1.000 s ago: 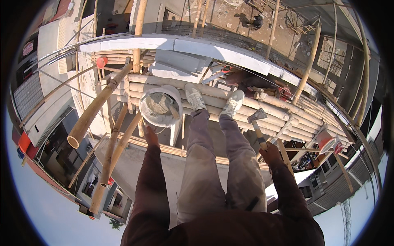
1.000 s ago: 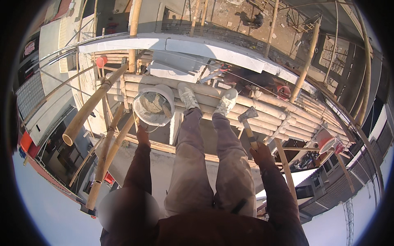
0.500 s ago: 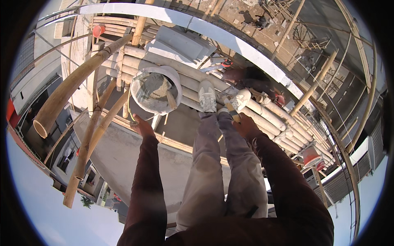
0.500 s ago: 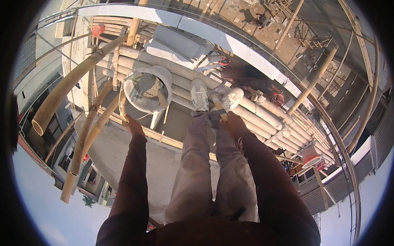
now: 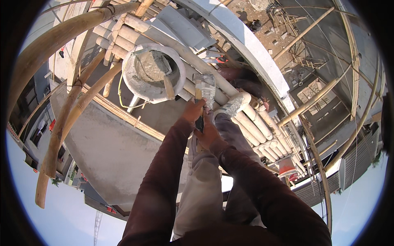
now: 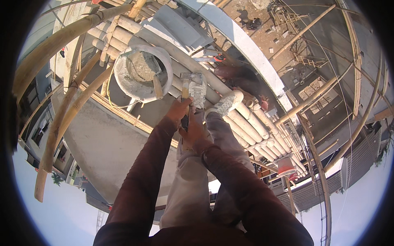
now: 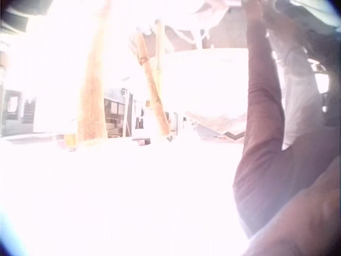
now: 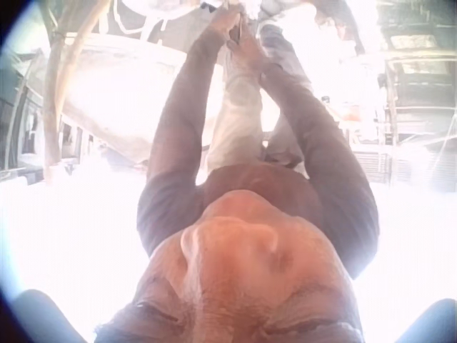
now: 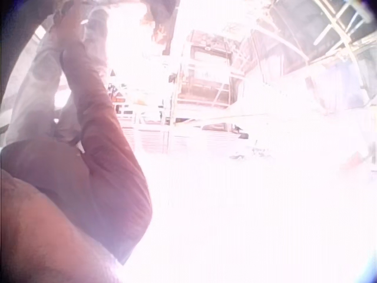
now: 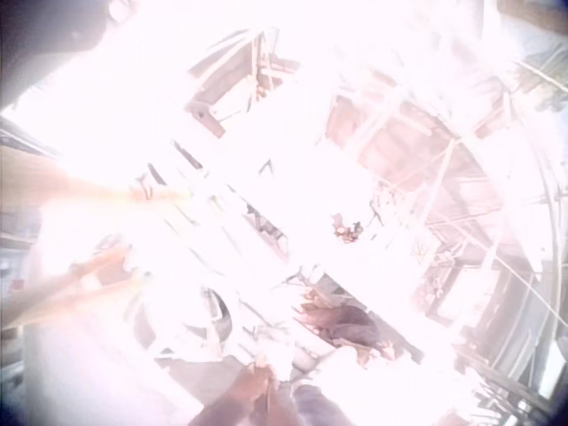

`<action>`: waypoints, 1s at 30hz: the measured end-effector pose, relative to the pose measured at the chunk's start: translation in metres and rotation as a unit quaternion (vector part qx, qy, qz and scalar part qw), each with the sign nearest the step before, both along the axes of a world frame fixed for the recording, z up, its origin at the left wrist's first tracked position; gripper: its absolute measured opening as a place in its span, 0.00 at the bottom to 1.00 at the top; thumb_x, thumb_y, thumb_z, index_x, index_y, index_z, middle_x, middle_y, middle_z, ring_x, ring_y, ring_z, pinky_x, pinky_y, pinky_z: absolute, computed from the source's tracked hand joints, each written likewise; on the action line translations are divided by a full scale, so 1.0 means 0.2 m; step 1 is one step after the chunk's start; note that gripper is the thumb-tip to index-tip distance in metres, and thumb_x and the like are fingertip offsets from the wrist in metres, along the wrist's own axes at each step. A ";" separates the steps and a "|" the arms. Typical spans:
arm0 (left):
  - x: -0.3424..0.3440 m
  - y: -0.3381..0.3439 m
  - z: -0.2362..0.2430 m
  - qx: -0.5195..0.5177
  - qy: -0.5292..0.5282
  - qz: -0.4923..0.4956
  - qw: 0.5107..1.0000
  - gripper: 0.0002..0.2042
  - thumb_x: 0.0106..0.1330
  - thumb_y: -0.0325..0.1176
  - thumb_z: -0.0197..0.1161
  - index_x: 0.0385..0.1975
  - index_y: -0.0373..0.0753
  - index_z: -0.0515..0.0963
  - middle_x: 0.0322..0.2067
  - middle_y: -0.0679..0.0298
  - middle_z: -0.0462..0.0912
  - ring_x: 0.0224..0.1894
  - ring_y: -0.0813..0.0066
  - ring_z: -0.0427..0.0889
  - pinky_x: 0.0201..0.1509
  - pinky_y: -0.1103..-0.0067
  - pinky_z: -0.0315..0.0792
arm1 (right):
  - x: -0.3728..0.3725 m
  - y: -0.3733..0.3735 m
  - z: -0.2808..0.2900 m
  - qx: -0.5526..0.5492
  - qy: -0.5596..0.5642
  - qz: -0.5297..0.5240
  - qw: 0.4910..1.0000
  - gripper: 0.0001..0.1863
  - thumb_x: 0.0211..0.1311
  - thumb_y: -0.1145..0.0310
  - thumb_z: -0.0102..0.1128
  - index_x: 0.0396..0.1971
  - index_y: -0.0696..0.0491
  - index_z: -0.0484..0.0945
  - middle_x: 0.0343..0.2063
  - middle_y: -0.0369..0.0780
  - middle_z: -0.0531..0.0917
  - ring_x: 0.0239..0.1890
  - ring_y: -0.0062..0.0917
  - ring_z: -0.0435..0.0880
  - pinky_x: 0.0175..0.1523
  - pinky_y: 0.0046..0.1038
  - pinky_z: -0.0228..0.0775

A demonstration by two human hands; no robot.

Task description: The person sits on bamboo scaffolding and installs white soffit panels along a building edge. They measure the panel with a tape measure, mix cement in a bucket with a trowel, apply the cement to the panel, and secure it in place.

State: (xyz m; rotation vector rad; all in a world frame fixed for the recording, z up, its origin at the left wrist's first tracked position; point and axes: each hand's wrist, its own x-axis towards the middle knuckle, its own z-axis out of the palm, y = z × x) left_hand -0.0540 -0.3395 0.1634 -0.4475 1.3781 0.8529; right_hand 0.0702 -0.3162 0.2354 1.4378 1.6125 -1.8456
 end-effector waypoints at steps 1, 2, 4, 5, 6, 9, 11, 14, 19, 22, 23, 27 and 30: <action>-0.01 0.01 -0.05 -0.003 0.033 -0.041 0.999 0.20 0.65 0.42 0.66 0.46 0.31 0.72 0.27 0.63 0.78 0.24 0.79 0.78 0.26 0.81 0.72 | 0.00 0.02 0.02 0.042 0.025 0.017 0.999 0.44 0.56 0.59 0.66 0.69 0.59 0.55 0.49 0.58 0.77 0.50 0.49 0.80 0.55 0.42 0.70; -0.05 -0.01 -0.12 -0.010 0.069 -0.083 0.994 0.23 0.64 0.44 0.66 0.45 0.28 0.72 0.26 0.62 0.78 0.23 0.80 0.77 0.26 0.80 0.72 | 0.00 0.05 0.06 0.081 0.053 0.034 0.995 0.45 0.56 0.58 0.67 0.70 0.58 0.55 0.49 0.56 0.77 0.49 0.47 0.81 0.54 0.41 0.71; -0.09 -0.04 -0.22 -0.024 0.127 -0.176 0.976 0.27 0.62 0.46 0.66 0.46 0.23 0.72 0.27 0.58 0.79 0.25 0.76 0.79 0.29 0.77 0.74 | 0.04 0.13 0.15 -0.025 -0.006 -0.020 0.999 0.43 0.57 0.59 0.67 0.69 0.57 0.58 0.49 0.54 0.78 0.46 0.41 0.82 0.53 0.36 0.73; -0.10 -0.04 -0.24 -0.033 0.150 -0.223 0.963 0.29 0.61 0.47 0.66 0.47 0.22 0.72 0.30 0.54 0.81 0.28 0.71 0.82 0.32 0.74 0.76 | 0.07 0.15 0.18 -0.078 -0.034 -0.046 0.995 0.41 0.57 0.59 0.67 0.68 0.57 0.59 0.49 0.52 0.78 0.45 0.38 0.82 0.52 0.34 0.73; -0.12 -0.07 -0.28 -0.044 0.175 -0.271 0.946 0.31 0.60 0.47 0.66 0.48 0.21 0.71 0.33 0.50 0.82 0.31 0.67 0.84 0.36 0.72 0.78 | 0.12 0.16 0.20 -0.081 -0.039 -0.067 0.994 0.40 0.58 0.59 0.67 0.67 0.57 0.60 0.49 0.51 0.78 0.44 0.35 0.82 0.51 0.33 0.74; -0.13 -0.12 -0.38 -0.054 0.266 -0.345 0.899 0.33 0.59 0.50 0.63 0.49 0.21 0.72 0.41 0.41 0.82 0.45 0.51 0.82 0.51 0.65 0.74 | 0.26 0.16 0.20 -0.080 -0.044 -0.118 0.989 0.36 0.60 0.60 0.66 0.65 0.57 0.64 0.47 0.49 0.78 0.42 0.30 0.81 0.49 0.30 0.74; -0.15 -0.12 -0.44 -0.067 0.294 -0.390 0.870 0.33 0.58 0.51 0.60 0.49 0.22 0.72 0.44 0.38 0.81 0.51 0.44 0.80 0.57 0.63 0.71 | 0.34 0.15 0.17 -0.070 -0.035 -0.136 0.988 0.34 0.60 0.61 0.66 0.63 0.58 0.66 0.46 0.48 0.79 0.41 0.30 0.81 0.48 0.31 0.75; -0.12 -0.10 -0.53 -0.101 0.317 -0.398 0.855 0.32 0.58 0.51 0.59 0.51 0.26 0.73 0.45 0.38 0.80 0.51 0.44 0.80 0.57 0.62 0.71 | 0.43 0.13 0.11 -0.044 -0.049 -0.108 0.992 0.32 0.61 0.61 0.66 0.62 0.59 0.67 0.46 0.47 0.78 0.42 0.29 0.81 0.48 0.31 0.75; -0.14 -0.22 -0.89 -0.094 0.477 -0.339 0.805 0.31 0.58 0.50 0.59 0.50 0.25 0.73 0.43 0.38 0.81 0.49 0.42 0.80 0.54 0.60 0.72 | 0.43 0.20 0.02 -0.076 -0.033 -0.070 0.994 0.33 0.61 0.60 0.66 0.62 0.58 0.67 0.48 0.46 0.78 0.43 0.28 0.81 0.47 0.29 0.75; -0.07 -0.14 -1.00 -0.105 0.485 -0.353 0.794 0.30 0.60 0.49 0.59 0.53 0.27 0.70 0.45 0.37 0.80 0.49 0.43 0.80 0.54 0.59 0.72 | 0.43 0.26 0.01 -0.083 -0.036 -0.092 0.992 0.33 0.61 0.60 0.67 0.62 0.58 0.68 0.48 0.46 0.78 0.43 0.27 0.80 0.46 0.28 0.75; -0.09 -0.17 -1.02 -0.116 0.492 -0.353 0.787 0.31 0.61 0.49 0.59 0.54 0.27 0.68 0.45 0.37 0.80 0.49 0.43 0.81 0.55 0.59 0.72 | 0.41 0.27 0.01 -0.088 -0.024 -0.096 0.991 0.33 0.61 0.59 0.67 0.62 0.58 0.68 0.48 0.46 0.79 0.42 0.26 0.80 0.46 0.28 0.75; -0.04 -0.21 -1.06 -0.140 0.557 -0.360 0.735 0.28 0.61 0.43 0.63 0.55 0.28 0.67 0.46 0.39 0.78 0.49 0.41 0.79 0.56 0.57 0.71 | 0.40 0.27 0.03 -0.107 -0.030 -0.073 0.991 0.32 0.62 0.60 0.66 0.62 0.57 0.68 0.48 0.45 0.79 0.42 0.26 0.80 0.45 0.28 0.75; -0.02 -0.17 -1.04 -0.137 0.582 -0.376 0.707 0.27 0.61 0.40 0.65 0.54 0.28 0.68 0.50 0.39 0.75 0.54 0.42 0.75 0.60 0.57 0.68 | 0.38 0.28 0.03 -0.095 -0.016 -0.065 0.993 0.31 0.62 0.60 0.66 0.62 0.56 0.69 0.47 0.45 0.80 0.41 0.26 0.81 0.45 0.28 0.75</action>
